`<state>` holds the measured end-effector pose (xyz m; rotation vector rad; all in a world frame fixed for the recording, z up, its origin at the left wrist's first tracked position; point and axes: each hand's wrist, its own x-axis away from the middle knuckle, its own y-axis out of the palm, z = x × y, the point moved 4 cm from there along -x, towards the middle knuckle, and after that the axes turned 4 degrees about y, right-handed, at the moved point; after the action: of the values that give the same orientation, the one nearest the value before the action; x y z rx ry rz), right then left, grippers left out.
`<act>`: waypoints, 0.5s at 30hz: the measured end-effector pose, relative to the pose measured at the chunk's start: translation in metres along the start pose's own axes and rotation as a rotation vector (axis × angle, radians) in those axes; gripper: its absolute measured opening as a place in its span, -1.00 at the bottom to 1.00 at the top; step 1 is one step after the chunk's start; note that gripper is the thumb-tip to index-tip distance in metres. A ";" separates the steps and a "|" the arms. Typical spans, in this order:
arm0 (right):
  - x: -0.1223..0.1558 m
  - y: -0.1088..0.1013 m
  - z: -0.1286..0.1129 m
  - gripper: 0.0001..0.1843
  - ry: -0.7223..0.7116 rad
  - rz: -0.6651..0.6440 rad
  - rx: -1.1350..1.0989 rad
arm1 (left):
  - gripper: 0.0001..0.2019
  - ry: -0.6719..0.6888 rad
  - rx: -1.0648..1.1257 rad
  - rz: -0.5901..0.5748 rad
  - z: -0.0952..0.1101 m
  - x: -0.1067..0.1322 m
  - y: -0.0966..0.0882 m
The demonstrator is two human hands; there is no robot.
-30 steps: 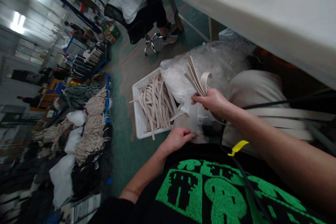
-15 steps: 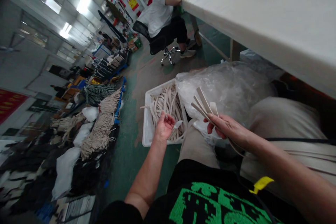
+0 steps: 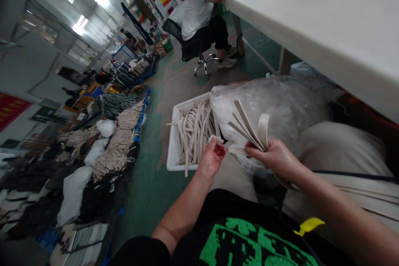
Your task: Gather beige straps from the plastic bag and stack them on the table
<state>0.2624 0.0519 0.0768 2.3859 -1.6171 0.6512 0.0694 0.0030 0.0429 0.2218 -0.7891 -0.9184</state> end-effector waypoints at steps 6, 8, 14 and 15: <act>0.000 0.008 0.002 -0.53 -0.184 -0.009 0.116 | -0.47 -0.093 -0.054 -0.019 -0.020 0.005 0.000; -0.001 0.007 0.004 -0.53 -0.226 0.022 0.192 | -0.50 -0.112 -0.057 -0.010 -0.024 0.006 -0.001; -0.005 0.005 0.007 -0.56 -0.260 0.034 0.346 | -0.53 -0.135 -0.049 0.007 -0.024 0.007 -0.006; -0.006 0.005 0.006 -0.57 -0.260 0.039 0.366 | -0.52 -0.144 -0.050 0.003 -0.024 0.007 -0.007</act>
<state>0.2574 0.0521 0.0682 2.8071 -1.7798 0.7241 0.0846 -0.0103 0.0263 0.1114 -0.8982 -0.9575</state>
